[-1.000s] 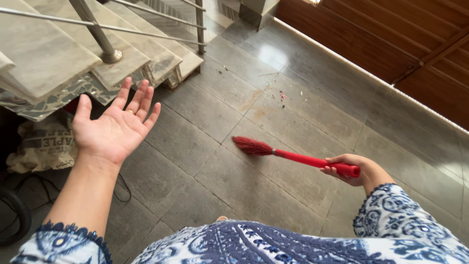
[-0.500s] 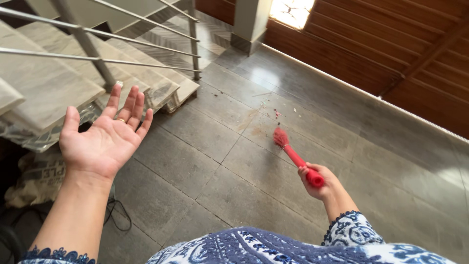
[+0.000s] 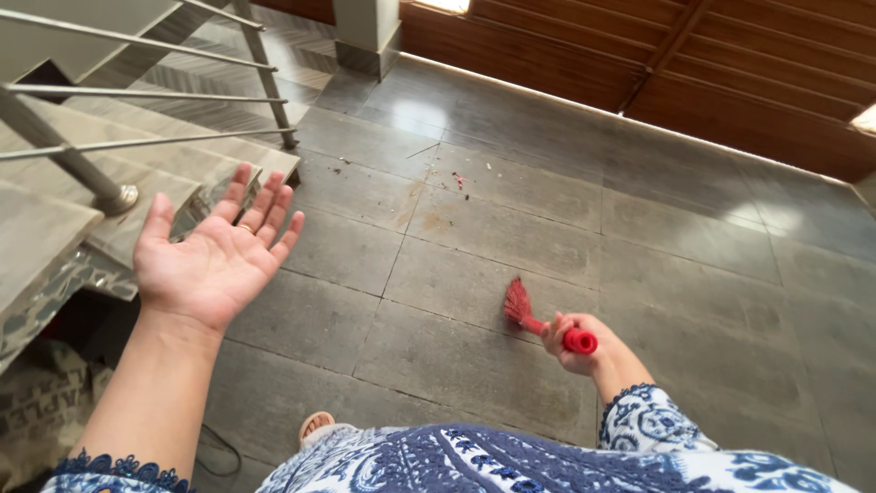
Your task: The person sweeps debris across a tiled floor toward the bottom of a staircase using a handheld brush and a dustpan.
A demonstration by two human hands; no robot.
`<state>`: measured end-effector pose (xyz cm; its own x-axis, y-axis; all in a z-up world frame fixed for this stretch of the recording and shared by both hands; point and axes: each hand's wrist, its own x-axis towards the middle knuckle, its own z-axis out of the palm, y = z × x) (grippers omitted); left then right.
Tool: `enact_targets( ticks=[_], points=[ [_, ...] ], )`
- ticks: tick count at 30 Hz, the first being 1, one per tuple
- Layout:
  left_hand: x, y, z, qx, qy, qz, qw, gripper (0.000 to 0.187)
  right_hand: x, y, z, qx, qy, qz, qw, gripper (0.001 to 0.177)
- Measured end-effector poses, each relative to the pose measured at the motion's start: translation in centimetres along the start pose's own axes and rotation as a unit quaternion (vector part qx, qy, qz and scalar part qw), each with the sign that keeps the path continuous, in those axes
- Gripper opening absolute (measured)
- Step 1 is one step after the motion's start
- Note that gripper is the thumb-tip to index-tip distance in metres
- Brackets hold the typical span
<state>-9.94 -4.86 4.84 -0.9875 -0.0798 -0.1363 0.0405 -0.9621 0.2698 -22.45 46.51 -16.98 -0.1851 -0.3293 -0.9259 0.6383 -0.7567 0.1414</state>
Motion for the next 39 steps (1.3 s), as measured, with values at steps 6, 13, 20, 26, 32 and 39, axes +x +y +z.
enact_targets(
  ticks=[6, 13, 20, 26, 32, 39],
  points=[
    [1.7, 5.8, -0.2, 0.017, 0.005, -0.033, 0.999, 0.080, 2.7, 5.1, 0.1, -0.015, 0.006, -0.039, 0.999, 0.034],
    [2.5, 14.9, -2.8, -0.007, -0.009, -0.043, 0.999, 0.078, 6.3, 11.5, 4.1, 0.018, 0.050, -0.091, 0.994, 0.031],
    [3.0, 22.4, -5.8, -0.003, -0.008, -0.037, 0.999, 0.079, 12.2, 15.2, 7.8, 0.035, 0.073, -0.061, 0.995, 0.026],
    [3.7, 26.0, -7.8, -0.013, 0.014, -0.023, 1.000, 0.079, 16.3, 16.4, 11.9, 0.048, 0.066, -0.075, 0.994, 0.015],
    [6.0, 29.6, -9.5, -0.036, 0.021, -0.001, 0.999, 0.078, 21.3, 16.7, 17.7, 0.012, 0.119, -0.086, 0.989, 0.015],
    [12.7, 34.8, -11.9, -0.041, 0.024, 0.012, 0.999, 0.078, 27.6, 18.3, 27.9, -0.049, 0.163, -0.036, 0.985, 0.018]
  ],
)
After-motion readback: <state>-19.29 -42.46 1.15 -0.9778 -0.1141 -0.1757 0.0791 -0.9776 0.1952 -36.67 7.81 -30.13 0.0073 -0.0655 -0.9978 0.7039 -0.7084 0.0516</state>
